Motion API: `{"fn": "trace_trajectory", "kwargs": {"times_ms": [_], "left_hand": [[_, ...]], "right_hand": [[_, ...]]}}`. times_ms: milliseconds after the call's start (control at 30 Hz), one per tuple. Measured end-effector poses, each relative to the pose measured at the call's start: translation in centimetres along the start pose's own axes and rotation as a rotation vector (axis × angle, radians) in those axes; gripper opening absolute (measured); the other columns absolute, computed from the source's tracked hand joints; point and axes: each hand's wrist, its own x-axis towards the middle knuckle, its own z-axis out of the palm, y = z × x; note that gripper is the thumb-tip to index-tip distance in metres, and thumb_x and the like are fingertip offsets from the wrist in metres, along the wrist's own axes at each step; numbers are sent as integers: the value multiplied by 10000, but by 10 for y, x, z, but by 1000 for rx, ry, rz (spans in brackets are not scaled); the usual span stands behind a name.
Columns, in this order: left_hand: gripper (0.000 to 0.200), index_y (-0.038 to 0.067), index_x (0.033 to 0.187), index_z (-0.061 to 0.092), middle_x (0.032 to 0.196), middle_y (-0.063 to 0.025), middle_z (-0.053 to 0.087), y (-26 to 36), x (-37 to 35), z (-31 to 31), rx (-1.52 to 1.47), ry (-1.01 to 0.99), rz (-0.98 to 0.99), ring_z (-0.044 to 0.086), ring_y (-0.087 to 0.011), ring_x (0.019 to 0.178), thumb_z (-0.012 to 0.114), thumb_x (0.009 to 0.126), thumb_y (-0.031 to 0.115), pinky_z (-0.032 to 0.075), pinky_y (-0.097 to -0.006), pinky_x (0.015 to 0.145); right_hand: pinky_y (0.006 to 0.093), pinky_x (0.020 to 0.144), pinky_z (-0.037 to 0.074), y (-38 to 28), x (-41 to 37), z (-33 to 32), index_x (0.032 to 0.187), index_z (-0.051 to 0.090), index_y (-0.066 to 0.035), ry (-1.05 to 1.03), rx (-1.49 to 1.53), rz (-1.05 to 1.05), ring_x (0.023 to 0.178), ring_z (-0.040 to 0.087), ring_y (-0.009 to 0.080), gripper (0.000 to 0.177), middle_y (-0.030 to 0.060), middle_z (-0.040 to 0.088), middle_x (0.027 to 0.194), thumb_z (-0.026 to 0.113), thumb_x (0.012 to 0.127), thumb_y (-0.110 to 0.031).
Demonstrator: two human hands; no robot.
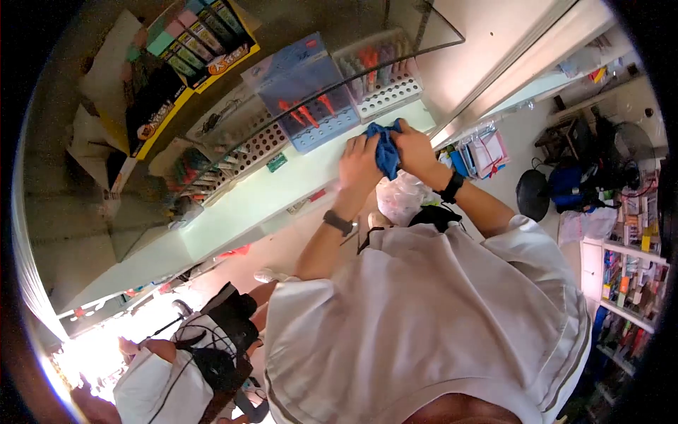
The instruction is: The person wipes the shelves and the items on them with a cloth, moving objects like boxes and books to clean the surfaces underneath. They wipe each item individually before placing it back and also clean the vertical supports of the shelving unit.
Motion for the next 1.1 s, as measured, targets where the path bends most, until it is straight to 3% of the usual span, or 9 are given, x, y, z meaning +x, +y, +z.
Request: {"fn": "trace_trajectory", "kwargs": {"times_ms": [267,500,600,733,900,1100], "left_hand": [[628,97,1241,613,1136,-105,605,-38,-43,-48,7,-10,-179,571,-330,1082,803,646,152,517,-416,908],[629,92,1250,568,1179,-111,574,-20,-20,-20,105,-66,-123,514,-348,1149,761,650,92,455,-451,979],[613,97,1253,565,1187,-108,573,-5,-3,1,84,-30,-59,513,-344,1156,747,667,97,456,-445,980],[539,101,1227,589,1188,-102,575,9,11,17,54,-39,-12,518,-332,1160,719,704,124,454,-441,988],[472,76,1199,617,1083,-142,600,-5,-1,15,-30,86,80,565,-352,1064,720,747,167,489,-430,916],[562,87,1251,616,1131,-152,599,-37,-46,-37,1,38,-15,560,-363,1101,761,712,153,488,-439,943]], "right_hand": [[469,697,543,-54,17,39,943,628,-45,-94,141,-125,819,640,390,212,177,534,1014,663,747,-116],[477,690,548,-22,4,32,1026,645,-31,-97,76,-41,825,642,408,275,193,547,1060,658,782,-158],[454,674,554,-12,-2,9,958,643,-53,-84,-8,79,826,653,373,203,163,549,1011,637,780,-151],[468,690,557,7,-10,-2,978,637,-48,-64,1,127,823,657,399,248,201,558,1039,685,740,-101],[472,675,548,0,-12,5,944,625,-21,-23,-15,104,800,645,406,223,207,551,1003,669,754,-130],[472,663,537,-52,-5,34,909,620,-39,-43,93,-46,806,638,388,177,186,532,956,623,771,-151]]}}
